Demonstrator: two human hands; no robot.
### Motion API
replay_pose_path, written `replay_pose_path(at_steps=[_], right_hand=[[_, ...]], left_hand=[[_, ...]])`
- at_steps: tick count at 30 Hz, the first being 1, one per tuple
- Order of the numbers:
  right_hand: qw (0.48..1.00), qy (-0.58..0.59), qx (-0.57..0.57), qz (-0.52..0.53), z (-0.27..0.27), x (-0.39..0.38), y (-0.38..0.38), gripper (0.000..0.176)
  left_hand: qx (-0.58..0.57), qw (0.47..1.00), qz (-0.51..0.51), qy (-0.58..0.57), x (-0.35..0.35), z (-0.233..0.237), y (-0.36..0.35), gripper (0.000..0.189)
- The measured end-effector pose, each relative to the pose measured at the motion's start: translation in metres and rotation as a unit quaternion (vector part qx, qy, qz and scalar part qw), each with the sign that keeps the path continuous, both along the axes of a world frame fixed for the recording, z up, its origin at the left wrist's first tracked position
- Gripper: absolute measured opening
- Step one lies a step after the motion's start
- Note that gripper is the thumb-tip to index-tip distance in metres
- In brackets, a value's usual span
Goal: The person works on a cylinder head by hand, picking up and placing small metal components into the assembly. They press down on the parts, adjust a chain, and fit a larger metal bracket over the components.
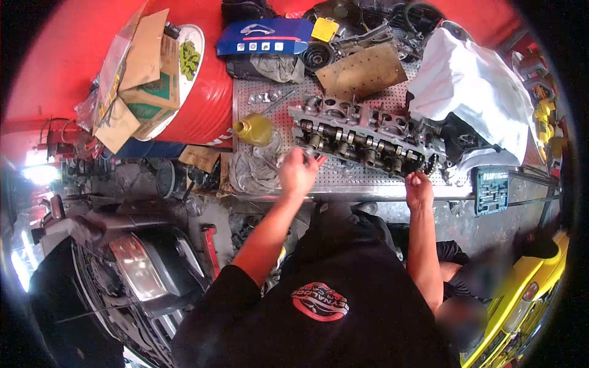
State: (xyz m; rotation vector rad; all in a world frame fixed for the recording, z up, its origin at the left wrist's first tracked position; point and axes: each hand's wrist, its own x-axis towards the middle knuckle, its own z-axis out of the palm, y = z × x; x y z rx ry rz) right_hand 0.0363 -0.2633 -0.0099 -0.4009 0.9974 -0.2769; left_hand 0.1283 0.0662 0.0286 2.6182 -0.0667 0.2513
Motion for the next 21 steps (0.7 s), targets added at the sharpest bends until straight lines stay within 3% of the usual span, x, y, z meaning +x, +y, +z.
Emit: replay_pose_path(at_steps=[1,3,5,7,8,9,12,14,15,17,19,21], right_hand=[[1.000,0.005,0.008,-0.025,0.010,0.002,0.007,0.013],[0.993,0.055,0.041,-0.093,0.032,0.011,0.021,0.021],[0.994,0.034,0.081,-0.058,0.019,0.007,0.018,0.027],[0.996,-0.034,0.068,-0.036,0.003,0.000,0.015,0.029],[0.996,-0.066,0.060,-0.025,-0.002,0.000,0.015,0.030],[0.996,-0.044,0.055,-0.048,-0.004,0.003,0.016,0.029],[0.994,0.053,0.004,-0.094,0.017,0.013,0.026,0.022],[0.989,0.091,-0.013,-0.118,0.021,0.014,0.030,0.018],[0.985,0.112,-0.021,-0.129,0.021,0.013,0.029,0.016],[0.996,0.054,-0.014,-0.071,0.007,-0.004,0.020,0.014],[0.993,0.029,-0.021,-0.116,0.011,-0.005,0.022,0.016],[0.988,0.090,0.028,-0.119,0.039,0.010,0.027,0.018]], left_hand=[[-0.014,0.998,-0.012,-0.059,0.025,0.018,0.011,0.018],[0.008,0.998,0.057,0.001,0.078,0.063,0.022,0.023],[-0.004,0.996,0.082,0.044,0.141,0.074,0.038,0.028],[0.094,0.991,0.052,0.078,0.213,0.044,0.072,0.030],[0.102,0.981,0.041,0.158,0.253,0.023,0.089,0.029],[0.110,0.965,0.029,0.238,0.284,0.001,0.106,0.029],[-0.016,0.877,0.102,0.470,0.333,-0.050,0.138,0.027],[-0.005,0.833,0.107,0.543,0.347,-0.075,0.148,0.026],[0.002,0.808,0.110,0.578,0.351,-0.084,0.150,0.025],[-0.001,0.808,0.110,0.579,0.355,-0.096,0.146,0.025],[-0.031,0.791,0.109,0.602,0.357,-0.112,0.152,0.027],[-0.056,0.773,0.120,0.620,0.361,-0.112,0.152,0.033]])
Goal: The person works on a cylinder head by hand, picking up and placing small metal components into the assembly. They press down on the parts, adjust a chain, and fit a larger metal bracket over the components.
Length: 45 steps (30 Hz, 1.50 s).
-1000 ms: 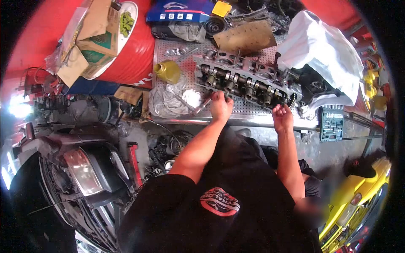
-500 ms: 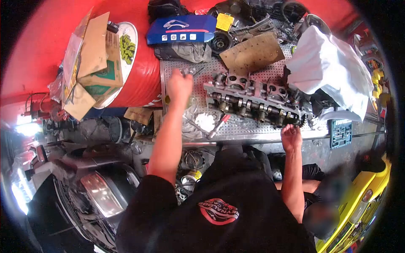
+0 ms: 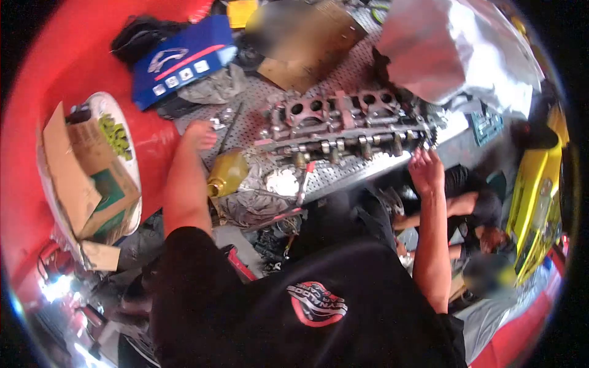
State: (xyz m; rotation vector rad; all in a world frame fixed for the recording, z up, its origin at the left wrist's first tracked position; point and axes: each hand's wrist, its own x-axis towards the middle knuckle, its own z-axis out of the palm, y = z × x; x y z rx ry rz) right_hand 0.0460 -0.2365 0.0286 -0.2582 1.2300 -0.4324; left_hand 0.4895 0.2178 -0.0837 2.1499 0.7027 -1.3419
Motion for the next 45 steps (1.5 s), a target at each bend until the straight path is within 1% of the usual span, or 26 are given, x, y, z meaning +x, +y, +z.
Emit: replay_pose_path(at_steps=[1,3,8,9,10,12,13,14,15,16,18,19,20,21,23,24,25,28,30,32,33,36,38,42,43,45], right_hand=[[1.000,-0.021,-0.001,0.016,-0.008,-0.005,0.000,0.019],[0.998,-0.055,-0.005,0.031,-0.018,-0.012,-0.005,0.018],[0.997,-0.001,-0.048,-0.052,-0.015,0.000,0.002,0.014],[0.996,-0.003,-0.090,-0.008,-0.024,-0.006,-0.001,0.016],[0.996,-0.007,-0.090,-0.017,-0.025,-0.006,0.001,0.016],[0.995,-0.018,-0.092,-0.036,-0.020,-0.001,0.004,0.015],[0.995,0.007,-0.052,-0.089,-0.007,0.011,0.008,0.017],[0.995,-0.005,-0.041,-0.088,-0.008,0.011,0.009,0.017],[0.996,-0.018,-0.030,-0.087,-0.011,0.009,0.008,0.017],[0.995,-0.031,-0.019,-0.088,-0.014,0.007,0.006,0.017],[0.993,-0.043,-0.002,-0.112,-0.030,0.006,-0.001,0.015],[0.992,-0.046,-0.019,-0.114,-0.037,0.005,-0.006,0.014],[0.991,-0.049,-0.036,-0.117,-0.044,0.002,-0.010,0.014],[0.994,-0.065,-0.047,-0.068,-0.052,-0.002,-0.015,0.013],[0.994,-0.036,-0.091,-0.049,-0.038,-0.001,-0.007,0.012],[0.993,-0.023,-0.112,-0.038,-0.033,0.000,-0.002,0.012],[0.992,-0.005,-0.125,-0.028,-0.035,0.000,0.000,0.011],[0.984,-0.077,-0.154,0.052,-0.037,-0.007,-0.004,0.014],[0.976,-0.090,-0.174,0.091,-0.044,-0.015,-0.008,0.013],[0.985,-0.020,-0.155,0.078,-0.026,-0.009,-0.003,0.012],[0.985,-0.028,-0.151,0.079,-0.025,-0.008,-0.004,0.012],[0.982,0.016,-0.139,0.129,-0.019,-0.013,-0.002,0.022],[0.978,0.009,-0.141,0.156,-0.013,-0.021,-0.002,0.028],[0.971,0.009,-0.124,0.204,-0.006,-0.040,-0.009,0.042],[0.964,0.033,-0.130,0.231,-0.015,-0.045,-0.010,0.043],[0.952,0.062,-0.112,0.276,-0.038,-0.055,-0.003,0.032]], left_hand=[[0.016,1.000,0.008,0.005,-0.004,0.014,-0.002,0.037],[0.072,0.990,-0.095,-0.078,0.004,0.016,0.009,0.040],[-0.082,0.959,-0.093,-0.256,-0.015,0.108,-0.019,0.034],[-0.064,0.916,-0.167,-0.359,-0.041,0.136,-0.033,0.027],[-0.043,0.857,-0.240,-0.454,-0.076,0.166,-0.054,0.021],[-0.104,0.838,-0.258,-0.469,-0.150,0.225,-0.100,0.020],[-0.200,0.896,-0.198,-0.343,-0.180,0.231,-0.109,0.017],[-0.309,0.891,-0.172,-0.284,-0.211,0.225,-0.116,0.015],[-0.373,0.853,-0.239,-0.277,-0.239,0.210,-0.122,0.012],[-0.390,0.891,-0.189,-0.139,-0.270,0.179,-0.125,0.011],[-0.365,0.888,-0.202,-0.193,-0.326,0.119,-0.141,0.015],[-0.330,0.853,-0.251,-0.318,-0.346,0.093,-0.147,0.016],[-0.352,0.910,-0.116,-0.189,-0.361,0.064,-0.156,0.019],[-0.346,0.933,0.021,-0.096,-0.363,0.080,-0.173,0.021],[-0.320,0.934,0.018,-0.161,-0.376,0.042,-0.189,0.021],[-0.305,0.932,0.017,-0.195,-0.377,0.043,-0.196,0.021],[-0.301,0.937,0.097,-0.146,-0.379,0.046,-0.203,0.022],[-0.299,0.927,0.182,-0.138,-0.378,0.039,-0.219,0.018],[-0.292,0.937,0.144,-0.125,-0.380,0.036,-0.226,0.020],[-0.294,0.937,0.122,-0.144,-0.386,0.038,-0.237,0.018],[-0.287,0.939,0.112,-0.154,-0.389,0.044,-0.243,0.016],[-0.297,0.928,0.152,-0.169,-0.402,0.054,-0.257,0.014],[-0.294,0.917,0.135,-0.231,-0.409,0.050,-0.266,0.016],[-0.197,0.903,0.025,-0.380,-0.416,0.013,-0.273,0.024],[-0.155,0.913,0.002,-0.376,-0.416,0.017,-0.275,0.030],[-0.132,0.924,0.009,-0.358,-0.419,-0.018,-0.276,0.031]])
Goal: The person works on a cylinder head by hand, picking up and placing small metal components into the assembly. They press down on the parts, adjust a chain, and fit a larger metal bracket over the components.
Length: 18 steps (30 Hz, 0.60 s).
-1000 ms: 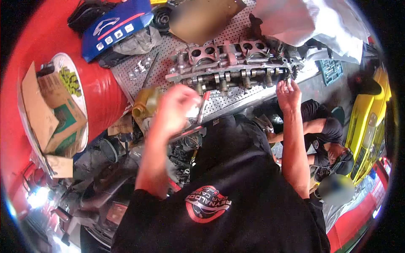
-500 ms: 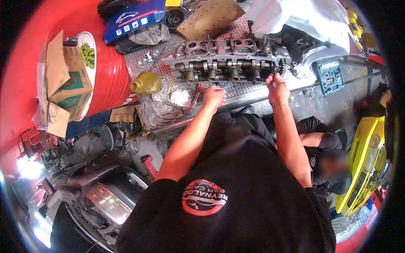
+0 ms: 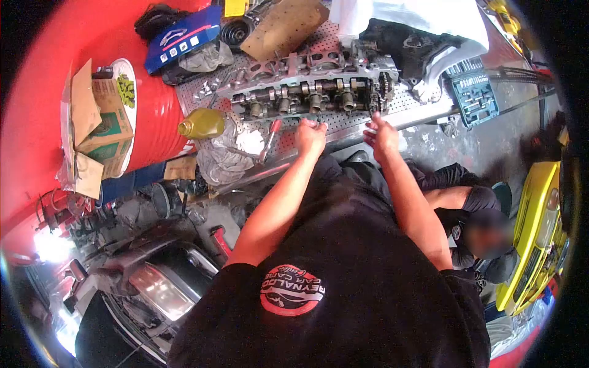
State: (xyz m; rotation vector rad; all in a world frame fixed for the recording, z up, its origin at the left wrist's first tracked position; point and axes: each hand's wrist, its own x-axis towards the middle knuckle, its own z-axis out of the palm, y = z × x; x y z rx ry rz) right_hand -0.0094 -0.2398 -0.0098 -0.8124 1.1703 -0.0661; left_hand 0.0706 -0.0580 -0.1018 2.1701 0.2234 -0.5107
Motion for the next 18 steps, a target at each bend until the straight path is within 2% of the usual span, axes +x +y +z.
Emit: replay_pose_path(at_steps=[2,5,6,8,10,12,15,18], right_hand=[[1.000,0.020,0.023,0.010,-0.013,-0.008,0.011,0.028],[0.999,0.044,0.005,0.030,-0.014,-0.013,0.023,0.025],[0.998,0.046,-0.007,0.042,-0.010,-0.013,0.026,0.025],[0.997,0.041,-0.024,0.059,-0.009,-0.007,0.029,0.024],[0.997,0.042,-0.034,0.056,-0.011,-0.003,0.038,0.025],[0.996,0.042,-0.040,0.064,-0.010,0.000,0.048,0.025],[0.995,0.054,-0.050,0.074,-0.007,0.005,0.060,0.025],[0.992,0.058,-0.066,0.090,-0.005,0.008,0.061,0.026]], left_hand=[[0.080,0.995,-0.032,-0.053,0.003,0.047,-0.013,0.032],[0.083,0.995,-0.031,-0.052,0.009,0.037,-0.014,0.030],[0.058,0.997,-0.046,-0.021,0.012,0.028,-0.012,0.027],[-0.058,0.998,-0.025,0.028,0.015,-0.033,-0.008,0.025],[-0.145,0.983,0.001,0.109,0.015,-0.031,-0.005,0.024],[-0.206,0.954,0.033,0.215,0.015,0.038,-0.008,0.025],[-0.280,0.937,0.080,0.193,0.013,0.041,-0.010,0.024],[-0.268,0.939,0.057,0.207,0.016,0.035,-0.012,0.025]])
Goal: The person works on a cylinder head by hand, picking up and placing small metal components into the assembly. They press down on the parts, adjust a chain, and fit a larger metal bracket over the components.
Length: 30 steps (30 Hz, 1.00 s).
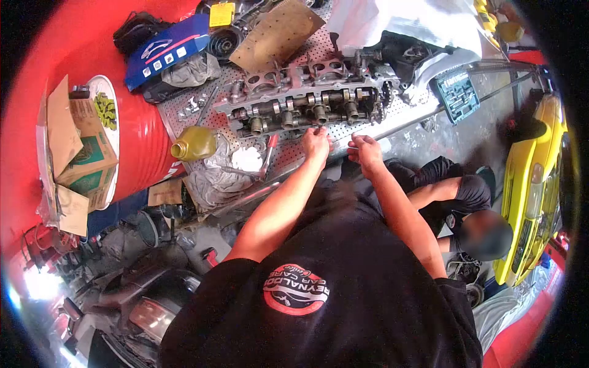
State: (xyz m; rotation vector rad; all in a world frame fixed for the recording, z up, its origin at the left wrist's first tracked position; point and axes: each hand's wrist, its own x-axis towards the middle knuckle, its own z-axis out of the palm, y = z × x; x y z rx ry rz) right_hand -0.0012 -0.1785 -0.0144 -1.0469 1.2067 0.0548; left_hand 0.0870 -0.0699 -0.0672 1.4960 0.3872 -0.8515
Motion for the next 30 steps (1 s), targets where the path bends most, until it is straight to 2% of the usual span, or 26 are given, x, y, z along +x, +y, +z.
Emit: replay_pose_path(at_steps=[1,5,6,10,13,14,17,19,21,25,27,29,30], right_hand=[[1.000,0.001,-0.004,0.010,0.001,0.000,0.000,0.026],[1.000,0.010,0.001,0.008,-0.001,0.004,-0.005,0.029],[1.000,0.008,0.018,-0.007,-0.007,0.003,-0.008,0.030],[0.993,-0.030,0.097,-0.059,-0.024,0.008,-0.016,0.026],[0.986,-0.056,0.147,-0.063,-0.033,0.016,-0.019,0.027],[0.983,-0.066,0.160,-0.054,-0.037,0.018,-0.019,0.029],[0.980,-0.081,0.173,-0.062,-0.042,0.024,-0.019,0.023],[0.982,-0.080,0.153,-0.076,-0.046,0.026,-0.017,0.018],[0.987,-0.075,0.112,-0.086,-0.048,0.027,-0.014,0.013],[0.985,-0.071,0.112,-0.111,-0.046,0.027,-0.013,0.007],[0.982,-0.066,0.137,-0.111,-0.044,0.028,-0.016,0.007],[0.979,-0.066,0.181,-0.066,-0.039,0.026,-0.018,0.020],[0.977,-0.075,0.185,-0.070,-0.037,0.024,-0.017,0.023]], left_hand=[[-0.006,1.000,0.003,0.011,0.000,0.002,0.000,0.025],[-0.155,0.968,0.082,0.180,-0.001,-0.005,0.008,0.025],[-0.148,0.969,0.077,0.180,0.000,-0.002,0.008,0.020],[-0.013,0.999,0.022,0.039,0.001,0.015,0.001,0.023],[-0.019,0.997,0.034,0.065,0.004,0.015,0.002,0.025],[-0.079,0.988,0.072,0.112,0.003,0.014,0.004,0.023],[0.036,0.998,-0.019,0.058,0.005,0.018,0.008,0.022],[0.166,0.979,-0.040,-0.107,0.004,0.031,0.007,0.025],[0.286,0.918,-0.066,-0.268,0.005,0.045,0.002,0.028],[0.276,0.917,-0.067,-0.279,0.009,0.045,-0.012,0.031],[0.321,0.894,-0.078,-0.301,0.006,0.041,-0.016,0.028],[0.390,0.859,-0.121,-0.309,0.004,0.047,-0.018,0.027],[0.383,0.854,-0.135,-0.324,0.005,0.046,-0.015,0.029]])
